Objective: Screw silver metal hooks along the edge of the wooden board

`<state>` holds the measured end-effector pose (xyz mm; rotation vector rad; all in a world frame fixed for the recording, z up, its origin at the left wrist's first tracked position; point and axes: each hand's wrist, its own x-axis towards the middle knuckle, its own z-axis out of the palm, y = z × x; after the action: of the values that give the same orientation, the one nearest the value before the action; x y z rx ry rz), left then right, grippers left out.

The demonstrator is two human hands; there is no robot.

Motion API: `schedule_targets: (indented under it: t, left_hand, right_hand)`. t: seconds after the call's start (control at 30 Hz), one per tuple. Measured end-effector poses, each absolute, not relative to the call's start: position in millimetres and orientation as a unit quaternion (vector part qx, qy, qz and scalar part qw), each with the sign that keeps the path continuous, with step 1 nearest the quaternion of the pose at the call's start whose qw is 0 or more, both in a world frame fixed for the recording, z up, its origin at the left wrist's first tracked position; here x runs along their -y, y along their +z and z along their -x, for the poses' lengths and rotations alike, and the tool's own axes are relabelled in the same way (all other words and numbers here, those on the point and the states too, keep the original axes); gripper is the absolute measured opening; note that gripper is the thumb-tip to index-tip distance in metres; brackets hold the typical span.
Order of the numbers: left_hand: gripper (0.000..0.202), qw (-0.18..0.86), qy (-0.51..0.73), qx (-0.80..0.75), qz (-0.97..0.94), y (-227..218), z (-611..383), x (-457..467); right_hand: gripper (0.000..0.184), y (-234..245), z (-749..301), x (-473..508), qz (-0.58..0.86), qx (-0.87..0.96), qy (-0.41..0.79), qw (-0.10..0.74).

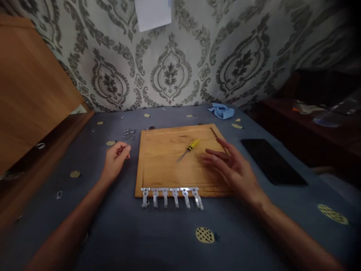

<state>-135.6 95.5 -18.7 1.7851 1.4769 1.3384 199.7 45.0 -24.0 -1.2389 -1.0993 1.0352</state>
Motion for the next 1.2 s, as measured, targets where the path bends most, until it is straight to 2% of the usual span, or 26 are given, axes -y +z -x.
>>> schedule_targets:
  t: [0.13,0.43,0.77,1.2]
  left_hand:
    - [0.026,0.209,0.473,-0.567,-0.641,-31.6,152.0,-107.0]
    - [0.033,0.116,0.41,-0.659,-0.62,-48.2,190.0,-151.5]
    - [0.033,0.1,0.32,-0.649,-0.683,-42.8,187.9,-178.5]
    - [0.034,0.149,0.342,-0.632,-0.679,-34.5,208.4,-185.3]
  right_hand:
    - [0.051,-17.4,-213.6,-33.6,0.579,0.466,0.392,0.543]
    - [0.04,-12.2,-222.1,-27.2,0.659,0.5,0.308,0.471]
    - [0.044,-6.1,-222.5,-29.7,0.661,0.522,0.296,0.45]
    - [0.041,-12.1,-223.0,-29.7,0.654,0.568,0.267,0.422]
